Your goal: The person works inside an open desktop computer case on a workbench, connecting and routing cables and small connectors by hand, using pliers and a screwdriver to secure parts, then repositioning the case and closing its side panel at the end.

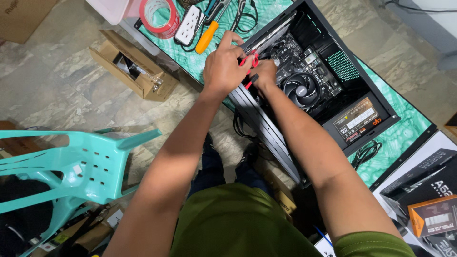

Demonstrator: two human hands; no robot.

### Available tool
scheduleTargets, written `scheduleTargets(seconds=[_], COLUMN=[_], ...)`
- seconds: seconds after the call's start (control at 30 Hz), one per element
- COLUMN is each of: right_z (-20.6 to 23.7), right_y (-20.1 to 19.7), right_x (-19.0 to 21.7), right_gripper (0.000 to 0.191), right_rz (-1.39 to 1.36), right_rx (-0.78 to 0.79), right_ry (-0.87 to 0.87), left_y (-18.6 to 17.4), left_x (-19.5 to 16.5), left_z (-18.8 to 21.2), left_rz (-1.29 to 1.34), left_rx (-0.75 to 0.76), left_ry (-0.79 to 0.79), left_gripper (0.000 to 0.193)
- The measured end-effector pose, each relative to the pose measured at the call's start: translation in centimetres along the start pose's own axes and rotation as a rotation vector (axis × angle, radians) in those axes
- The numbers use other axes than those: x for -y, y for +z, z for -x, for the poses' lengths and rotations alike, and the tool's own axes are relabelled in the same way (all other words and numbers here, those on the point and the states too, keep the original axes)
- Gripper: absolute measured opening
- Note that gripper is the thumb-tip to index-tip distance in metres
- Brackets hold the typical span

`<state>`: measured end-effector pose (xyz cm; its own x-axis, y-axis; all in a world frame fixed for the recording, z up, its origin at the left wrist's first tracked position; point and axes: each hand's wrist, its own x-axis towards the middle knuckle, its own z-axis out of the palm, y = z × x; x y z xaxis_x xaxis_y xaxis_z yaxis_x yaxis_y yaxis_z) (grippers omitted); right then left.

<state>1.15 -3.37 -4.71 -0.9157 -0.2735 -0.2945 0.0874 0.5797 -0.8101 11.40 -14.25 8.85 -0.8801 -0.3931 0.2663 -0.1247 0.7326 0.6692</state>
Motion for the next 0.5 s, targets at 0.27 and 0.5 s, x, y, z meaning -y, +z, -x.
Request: scheduleTargets(seconds=[0.27,0.5], right_z=[-0.5,0.3], right_y=[0.1,-1.9], right_x=[-1.0,-1.3], right_gripper=[0.023,0.006], right_rz=[0.107,-0.234], right_rx=[0.032,0.228], right_ry=[-0.053,0.091], left_y=[-0.2,-0.5], left_x=[0.0,0.0], left_z=[0.1,0.3], left_rz=[0.015,-0.011], left_rx=[0.014,0.022], left_ry=[-0.025,-0.013], left_gripper=[0.028,0.027])
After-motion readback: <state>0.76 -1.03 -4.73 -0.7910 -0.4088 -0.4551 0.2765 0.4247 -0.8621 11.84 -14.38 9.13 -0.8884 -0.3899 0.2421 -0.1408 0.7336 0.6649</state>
